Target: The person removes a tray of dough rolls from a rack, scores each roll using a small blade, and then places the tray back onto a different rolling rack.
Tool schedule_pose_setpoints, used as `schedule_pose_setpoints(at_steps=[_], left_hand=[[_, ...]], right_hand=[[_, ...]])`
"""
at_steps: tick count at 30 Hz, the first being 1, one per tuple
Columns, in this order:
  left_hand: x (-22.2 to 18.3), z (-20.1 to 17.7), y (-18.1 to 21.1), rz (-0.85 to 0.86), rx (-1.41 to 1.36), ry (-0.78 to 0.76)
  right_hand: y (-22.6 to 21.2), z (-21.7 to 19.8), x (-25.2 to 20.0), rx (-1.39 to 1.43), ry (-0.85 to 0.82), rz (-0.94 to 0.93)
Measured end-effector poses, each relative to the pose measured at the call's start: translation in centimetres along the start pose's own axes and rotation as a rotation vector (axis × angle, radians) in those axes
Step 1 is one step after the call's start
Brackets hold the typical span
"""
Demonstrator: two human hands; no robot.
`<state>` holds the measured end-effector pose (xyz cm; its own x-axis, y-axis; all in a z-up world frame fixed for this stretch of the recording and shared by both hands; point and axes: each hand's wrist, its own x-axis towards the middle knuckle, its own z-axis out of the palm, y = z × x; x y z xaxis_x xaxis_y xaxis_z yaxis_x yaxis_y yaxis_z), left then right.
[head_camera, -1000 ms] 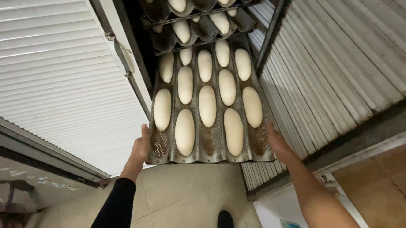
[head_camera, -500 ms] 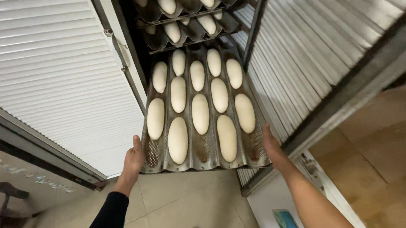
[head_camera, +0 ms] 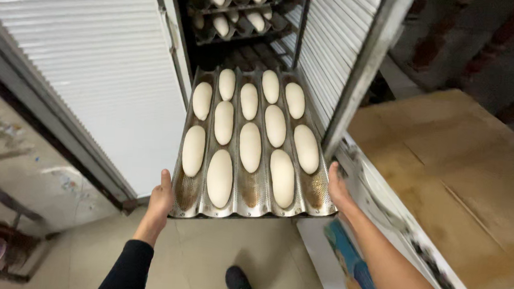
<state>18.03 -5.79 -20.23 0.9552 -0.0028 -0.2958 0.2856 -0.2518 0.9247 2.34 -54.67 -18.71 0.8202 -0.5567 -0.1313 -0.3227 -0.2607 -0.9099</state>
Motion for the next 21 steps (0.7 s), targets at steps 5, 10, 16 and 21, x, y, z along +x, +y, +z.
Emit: schedule_pose_setpoints(at_steps=[5, 10, 16, 21], left_hand=[[-8.7, -2.5, -2.4, 0.008, -0.078, -0.021], [-14.9, -6.6, -3.9, 0.017, -0.028, 0.061], [-20.0, -15.0, -5.9, -0.012, -0.108, 0.145], [-25.2, -25.0, -6.8, 0.002, -0.074, 0.291]], right_hand=[[-0.3, -2.7, -10.8, -0.028, -0.006, 0.248], [-3.5, -2.9, -18.0, 0.002, -0.055, 0.231], [-6.0, 2.0, -21.9, -0.036, -0.130, 0.122], [-10.8, 10.0, -25.8, 0.078, -0.255, 0.013]])
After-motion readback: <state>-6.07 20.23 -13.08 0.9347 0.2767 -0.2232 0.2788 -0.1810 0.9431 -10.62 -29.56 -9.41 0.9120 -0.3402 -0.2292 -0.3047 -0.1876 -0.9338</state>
